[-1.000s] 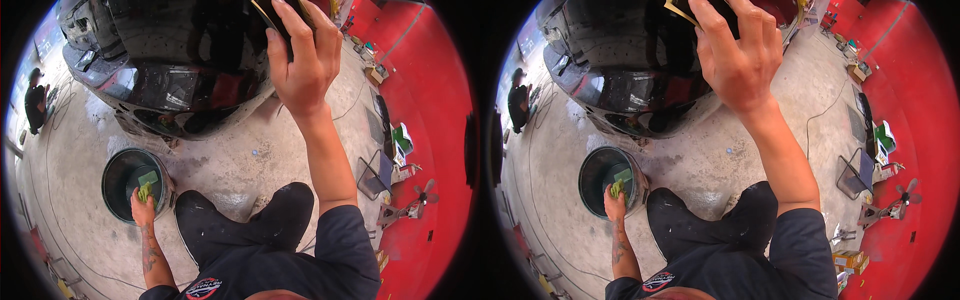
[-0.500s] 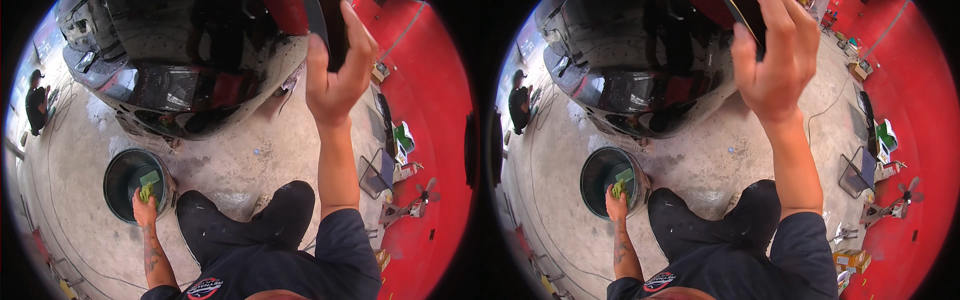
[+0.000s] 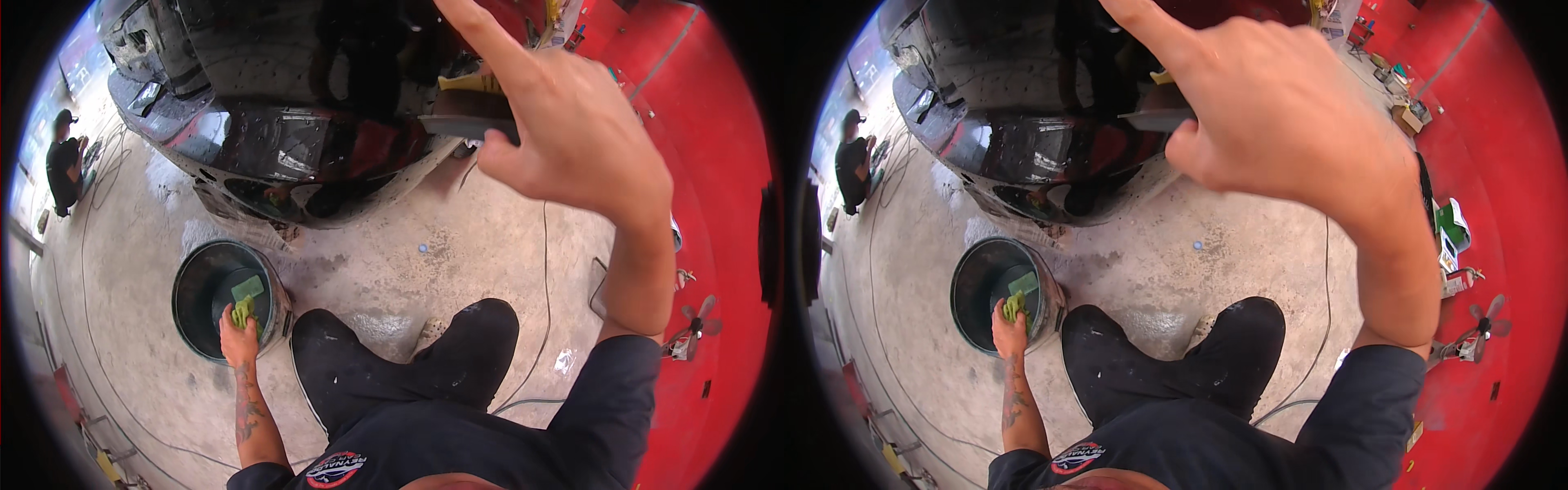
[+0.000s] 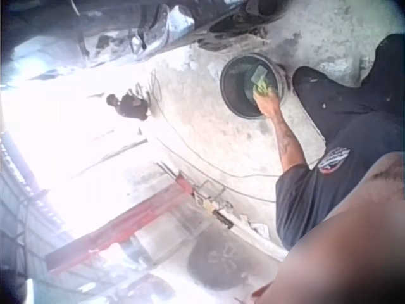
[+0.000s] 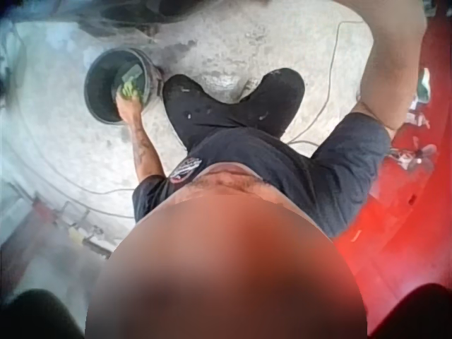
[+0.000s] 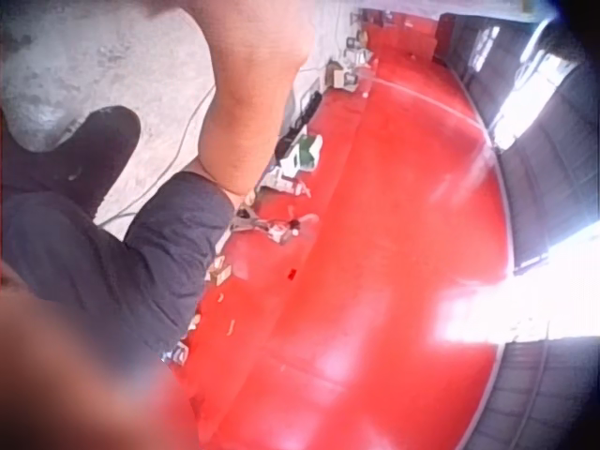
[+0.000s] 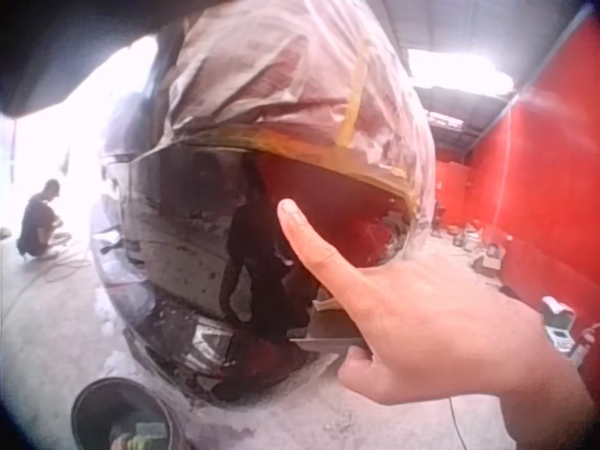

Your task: The person is wet sanding the rear bumper of a black car in an auto body shop environment.

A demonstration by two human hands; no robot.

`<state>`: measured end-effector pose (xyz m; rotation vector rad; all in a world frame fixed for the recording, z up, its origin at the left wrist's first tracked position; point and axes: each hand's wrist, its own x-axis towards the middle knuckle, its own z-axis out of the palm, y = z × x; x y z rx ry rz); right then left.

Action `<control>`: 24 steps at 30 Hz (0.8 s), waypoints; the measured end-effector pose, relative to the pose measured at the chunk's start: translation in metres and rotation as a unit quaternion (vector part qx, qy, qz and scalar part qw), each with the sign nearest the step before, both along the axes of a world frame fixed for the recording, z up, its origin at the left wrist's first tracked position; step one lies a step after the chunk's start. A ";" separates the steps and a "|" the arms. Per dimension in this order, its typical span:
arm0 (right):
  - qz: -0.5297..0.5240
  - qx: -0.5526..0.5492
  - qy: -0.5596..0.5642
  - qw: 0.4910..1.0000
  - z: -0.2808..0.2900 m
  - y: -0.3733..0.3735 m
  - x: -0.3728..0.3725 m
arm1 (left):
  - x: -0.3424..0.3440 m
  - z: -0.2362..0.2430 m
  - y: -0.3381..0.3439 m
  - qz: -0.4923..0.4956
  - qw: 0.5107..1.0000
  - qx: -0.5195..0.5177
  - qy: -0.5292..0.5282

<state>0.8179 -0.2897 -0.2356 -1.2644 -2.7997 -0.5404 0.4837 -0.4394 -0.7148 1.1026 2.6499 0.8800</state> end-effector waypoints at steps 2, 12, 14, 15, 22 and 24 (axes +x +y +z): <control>-0.093 0.009 -0.068 0.993 0.021 -0.022 -0.029 | 0.006 -0.001 0.011 -0.014 1.000 0.011 -0.003; 0.012 0.006 0.001 1.000 -0.046 0.018 0.040 | -0.001 -0.003 0.003 -0.003 1.000 0.017 0.003; 0.053 -0.006 0.063 0.997 -0.070 0.021 0.061 | 0.004 0.002 0.008 -0.001 1.000 0.019 -0.007; 0.052 -0.079 0.101 0.990 -0.083 0.022 0.072 | 0.005 0.004 0.009 0.004 1.000 0.018 -0.016; -0.037 -0.424 0.403 0.810 -0.243 0.025 0.138 | -0.011 0.029 0.017 -0.021 0.960 0.251 -0.119; -0.052 -0.433 0.491 0.754 -0.306 0.031 0.157 | -0.008 0.090 0.041 -0.076 0.931 0.357 0.023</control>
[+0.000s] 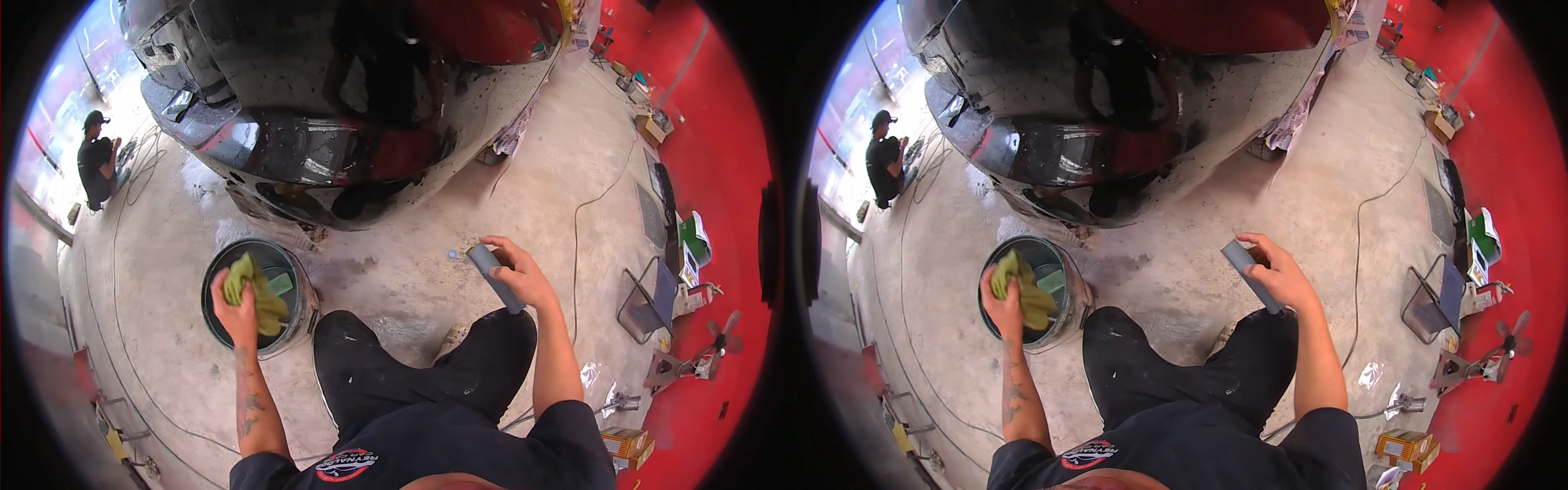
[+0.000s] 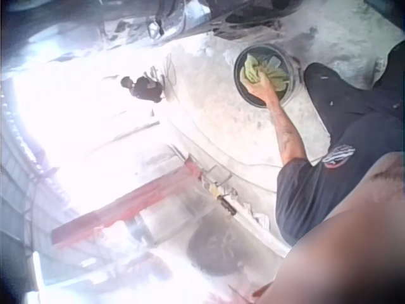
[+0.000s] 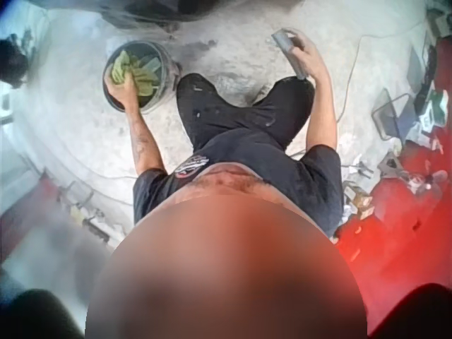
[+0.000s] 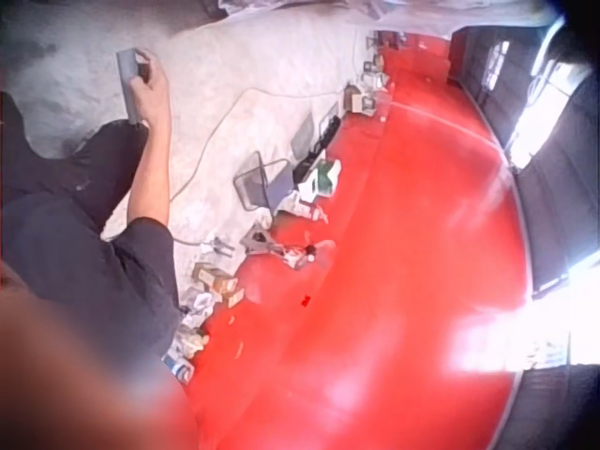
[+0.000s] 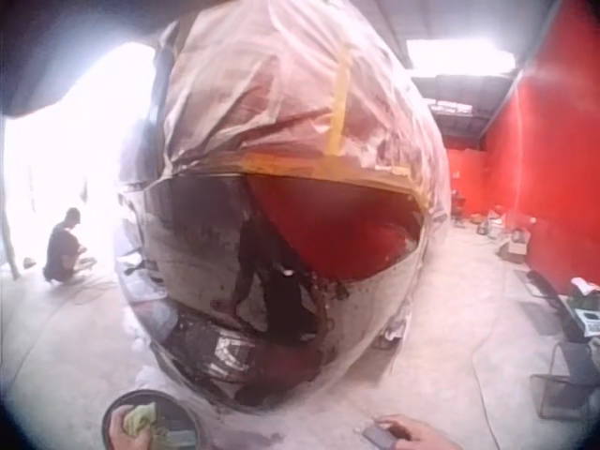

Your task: The person is wet sanding the rear bumper of a black car in an auto body shop environment.

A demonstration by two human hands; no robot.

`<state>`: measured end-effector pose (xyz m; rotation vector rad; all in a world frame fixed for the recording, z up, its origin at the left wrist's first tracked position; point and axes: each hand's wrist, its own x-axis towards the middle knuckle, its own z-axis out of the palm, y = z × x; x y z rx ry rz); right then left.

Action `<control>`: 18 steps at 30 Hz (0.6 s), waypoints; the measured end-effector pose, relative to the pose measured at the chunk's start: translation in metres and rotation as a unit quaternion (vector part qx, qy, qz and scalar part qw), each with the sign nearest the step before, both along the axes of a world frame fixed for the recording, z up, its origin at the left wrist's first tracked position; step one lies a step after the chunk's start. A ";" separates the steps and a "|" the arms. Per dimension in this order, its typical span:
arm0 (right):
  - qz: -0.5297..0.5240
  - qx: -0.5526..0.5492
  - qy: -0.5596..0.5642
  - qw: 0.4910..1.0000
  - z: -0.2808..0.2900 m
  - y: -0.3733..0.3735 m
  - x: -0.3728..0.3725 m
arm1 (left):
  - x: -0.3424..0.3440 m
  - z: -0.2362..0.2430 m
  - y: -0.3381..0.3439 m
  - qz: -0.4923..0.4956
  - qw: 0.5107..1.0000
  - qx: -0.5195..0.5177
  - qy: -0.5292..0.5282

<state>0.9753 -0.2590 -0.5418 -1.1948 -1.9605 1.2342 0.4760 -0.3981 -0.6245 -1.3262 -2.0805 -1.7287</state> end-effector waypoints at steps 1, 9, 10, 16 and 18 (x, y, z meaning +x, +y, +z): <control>-0.048 -0.036 0.080 0.995 -0.023 0.000 0.004 | 0.008 0.039 0.010 0.008 1.000 0.003 0.005; -0.259 -0.156 0.322 0.897 -0.056 -0.005 -0.011 | 0.091 0.313 0.103 -0.052 0.921 0.255 0.290; -0.248 -0.160 0.325 0.898 -0.056 -0.004 -0.015 | 0.102 0.331 0.109 -0.017 0.893 0.249 0.373; -0.271 -0.154 0.354 0.882 -0.066 -0.004 -0.003 | 0.185 0.294 0.143 0.015 0.797 0.215 0.564; -0.264 -0.152 0.347 0.887 -0.067 -0.001 -0.002 | 0.196 0.274 0.146 -0.012 0.776 0.212 0.594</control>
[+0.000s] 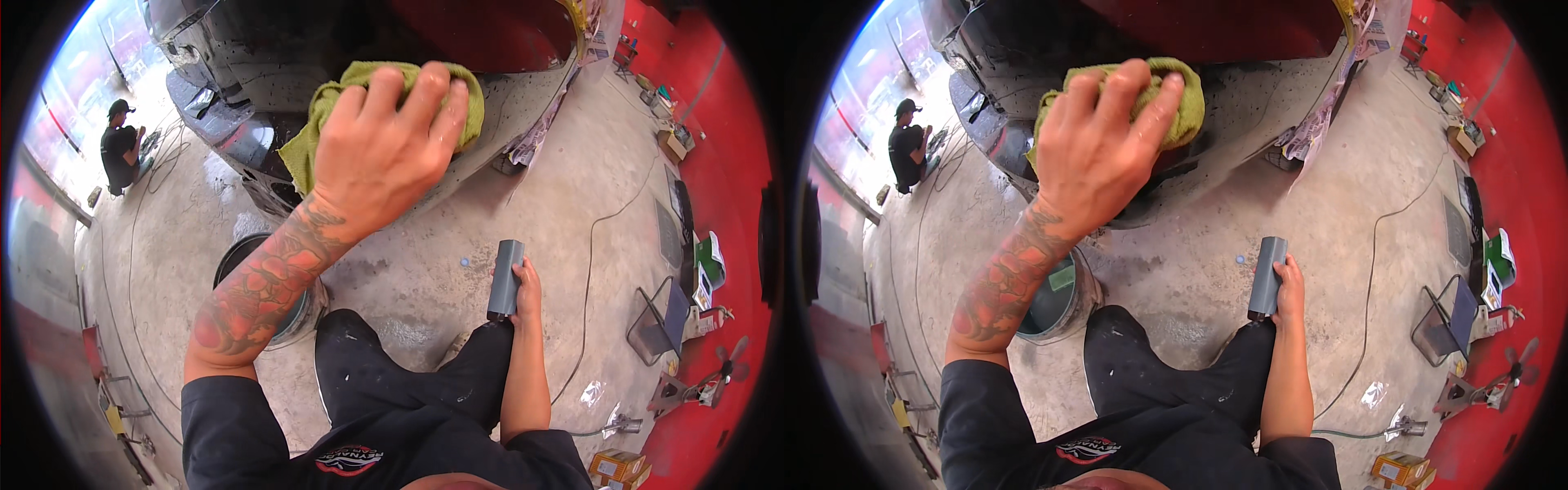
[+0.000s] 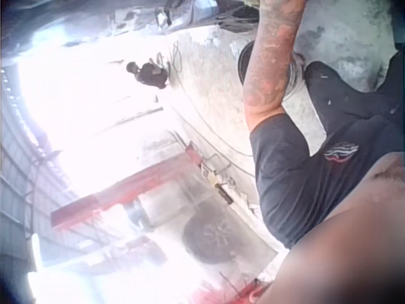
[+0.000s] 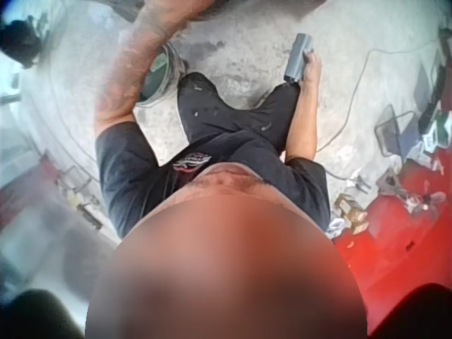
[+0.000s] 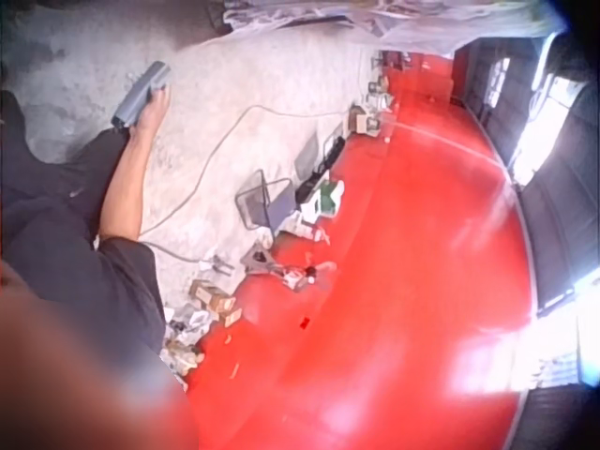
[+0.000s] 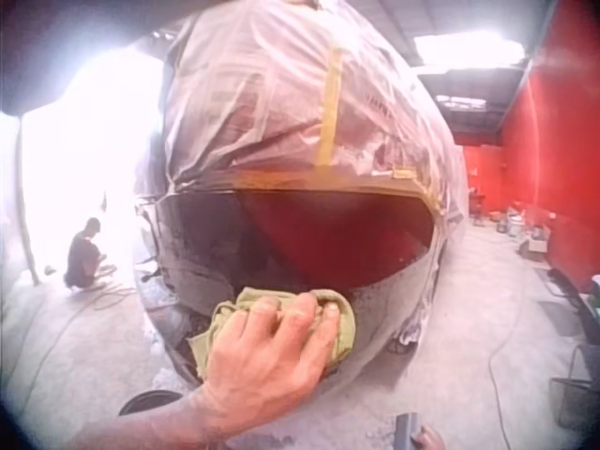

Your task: The person is wet sanding the rear bumper of a black car in an auto body shop environment.

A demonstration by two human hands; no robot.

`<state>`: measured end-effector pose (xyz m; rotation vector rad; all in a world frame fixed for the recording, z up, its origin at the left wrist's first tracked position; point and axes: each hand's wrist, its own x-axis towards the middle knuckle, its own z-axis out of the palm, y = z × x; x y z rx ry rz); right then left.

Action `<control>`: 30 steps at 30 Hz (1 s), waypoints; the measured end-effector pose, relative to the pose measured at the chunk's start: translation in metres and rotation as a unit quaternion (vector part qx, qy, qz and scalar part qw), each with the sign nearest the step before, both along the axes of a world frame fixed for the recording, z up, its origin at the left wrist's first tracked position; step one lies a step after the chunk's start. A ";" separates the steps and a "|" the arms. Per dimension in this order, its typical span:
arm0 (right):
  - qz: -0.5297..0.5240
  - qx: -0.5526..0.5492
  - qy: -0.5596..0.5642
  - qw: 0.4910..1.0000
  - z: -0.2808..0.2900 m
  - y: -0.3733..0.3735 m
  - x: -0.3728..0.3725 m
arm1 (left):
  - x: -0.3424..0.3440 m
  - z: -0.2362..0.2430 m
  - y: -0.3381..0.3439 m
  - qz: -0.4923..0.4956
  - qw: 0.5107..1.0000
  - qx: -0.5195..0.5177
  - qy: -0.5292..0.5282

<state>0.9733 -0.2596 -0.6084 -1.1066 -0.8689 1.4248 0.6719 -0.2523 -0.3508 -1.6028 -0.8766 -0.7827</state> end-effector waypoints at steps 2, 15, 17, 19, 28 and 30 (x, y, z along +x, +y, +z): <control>0.005 -0.001 -0.008 1.000 -0.004 0.003 0.002 | -0.008 -0.001 0.000 -0.012 1.000 0.000 -0.008; -0.074 0.106 -0.043 0.991 0.059 0.021 -0.039 | -0.055 -0.001 -0.030 -0.022 0.992 -0.123 -0.022; -0.096 0.301 -0.149 0.937 0.094 0.032 -0.056 | -0.072 -0.031 -0.050 -0.027 0.979 -0.171 -0.111; -0.147 0.496 -0.331 0.789 0.150 0.032 -0.084 | -0.104 -0.079 -0.072 -0.004 0.962 -0.162 -0.221; -0.274 0.746 -0.419 0.440 0.262 0.056 -0.158 | -0.213 -0.333 -0.172 0.227 0.750 -0.293 -0.548; -0.246 0.728 -0.463 0.442 0.265 0.046 -0.158 | -0.198 -0.357 -0.192 0.246 0.716 -0.328 -0.565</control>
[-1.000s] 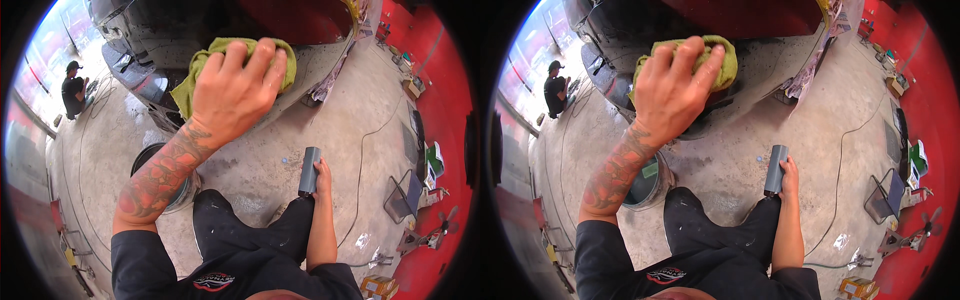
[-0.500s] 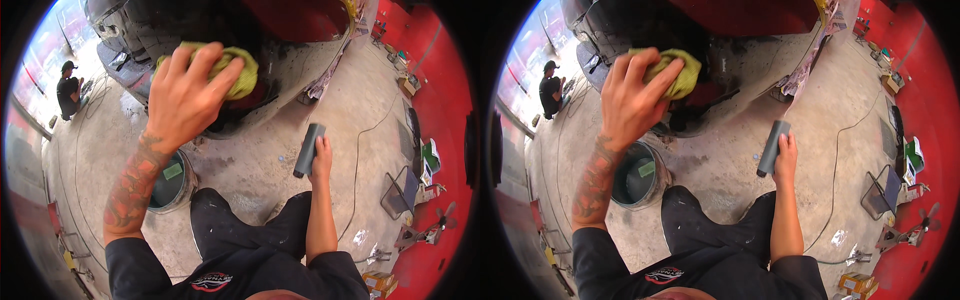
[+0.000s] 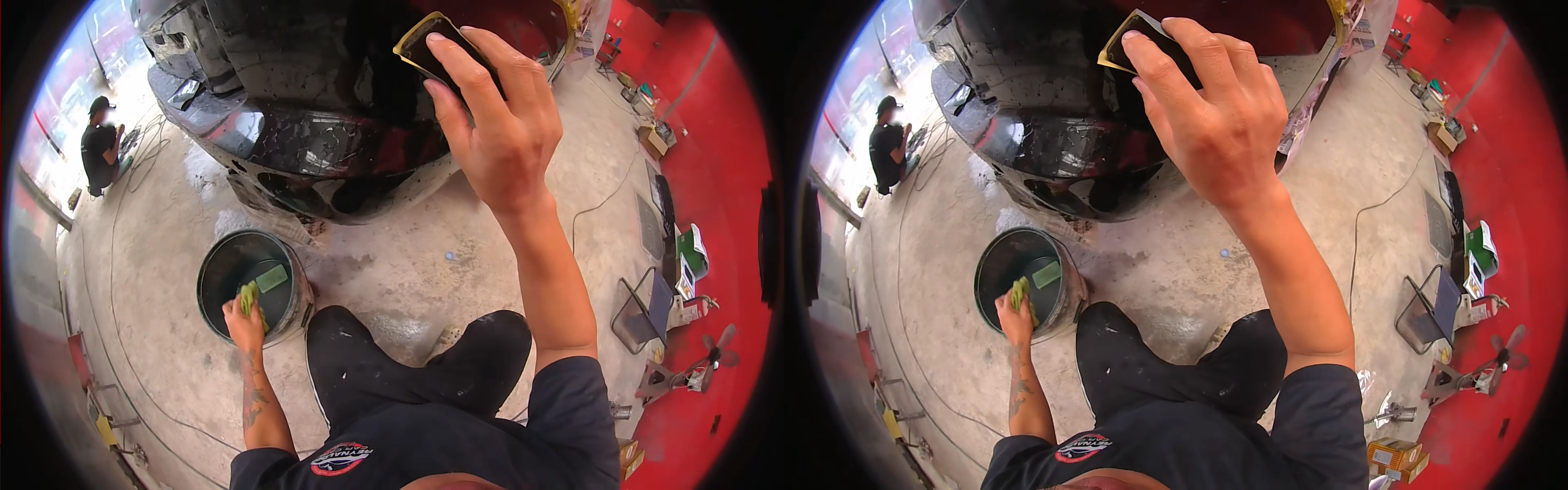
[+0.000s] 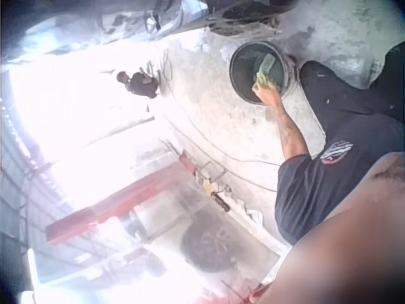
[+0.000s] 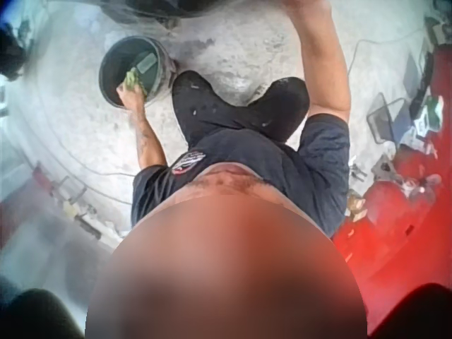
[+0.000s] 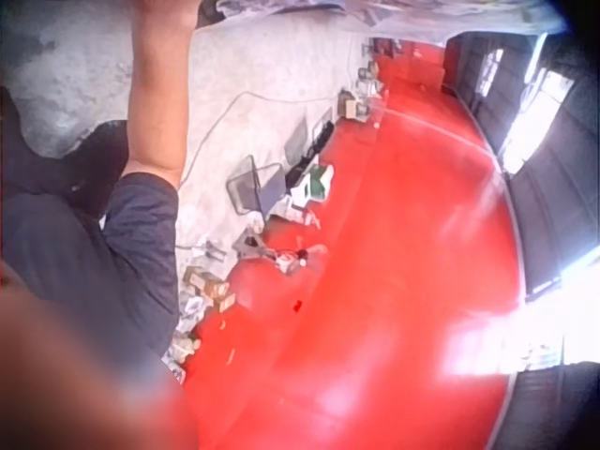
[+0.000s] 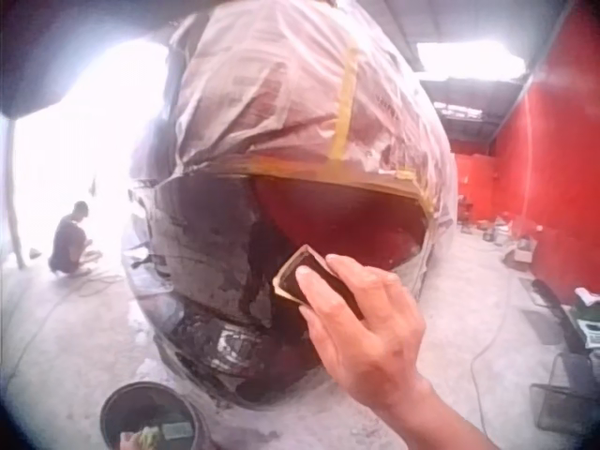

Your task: The person is wet sanding the rear bumper of a black car in an auto body shop environment.

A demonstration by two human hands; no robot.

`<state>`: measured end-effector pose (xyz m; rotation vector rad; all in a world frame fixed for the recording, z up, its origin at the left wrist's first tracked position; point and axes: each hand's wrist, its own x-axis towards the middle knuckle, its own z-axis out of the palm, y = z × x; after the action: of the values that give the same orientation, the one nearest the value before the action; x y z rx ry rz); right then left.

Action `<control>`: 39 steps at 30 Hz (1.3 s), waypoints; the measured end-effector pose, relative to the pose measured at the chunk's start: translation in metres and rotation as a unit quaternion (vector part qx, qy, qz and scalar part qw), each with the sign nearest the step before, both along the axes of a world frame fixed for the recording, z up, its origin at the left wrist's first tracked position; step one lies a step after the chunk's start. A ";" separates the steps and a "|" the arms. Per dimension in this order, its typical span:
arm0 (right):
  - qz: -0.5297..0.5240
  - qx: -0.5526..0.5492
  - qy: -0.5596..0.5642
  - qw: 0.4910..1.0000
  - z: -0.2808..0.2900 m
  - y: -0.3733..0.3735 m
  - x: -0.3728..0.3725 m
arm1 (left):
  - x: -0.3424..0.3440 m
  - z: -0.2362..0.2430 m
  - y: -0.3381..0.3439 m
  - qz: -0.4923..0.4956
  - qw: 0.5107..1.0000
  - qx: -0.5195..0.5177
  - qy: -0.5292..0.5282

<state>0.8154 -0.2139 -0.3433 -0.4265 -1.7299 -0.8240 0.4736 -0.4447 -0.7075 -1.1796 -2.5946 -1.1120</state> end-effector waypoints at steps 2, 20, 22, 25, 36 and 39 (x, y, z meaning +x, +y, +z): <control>0.001 0.022 -0.006 1.000 0.005 0.002 -0.004 | 0.004 -0.010 -0.002 0.008 0.999 -0.043 -0.032; 0.034 0.090 -0.013 0.995 0.018 0.007 -0.009 | 0.010 -0.009 0.009 -0.009 0.997 -0.075 -0.002; 0.032 0.085 -0.013 0.996 0.017 0.007 -0.008 | 0.010 -0.008 0.010 -0.018 0.997 -0.079 0.006; 0.045 0.083 -0.001 0.996 0.026 0.007 -0.016 | 0.012 -0.008 0.012 -0.025 0.996 -0.080 0.015; -0.021 0.088 -0.013 0.996 0.010 0.013 -0.005 | 0.010 -0.009 0.011 -0.040 0.997 -0.063 0.020; 0.051 0.082 0.014 0.995 0.029 0.007 -0.020 | 0.010 -0.011 0.011 -0.038 0.997 -0.066 0.018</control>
<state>0.7950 -0.2069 -0.3148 -0.2362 -1.6298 -0.8744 0.4835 -0.4341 -0.7190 -1.3213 -2.6532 -0.9338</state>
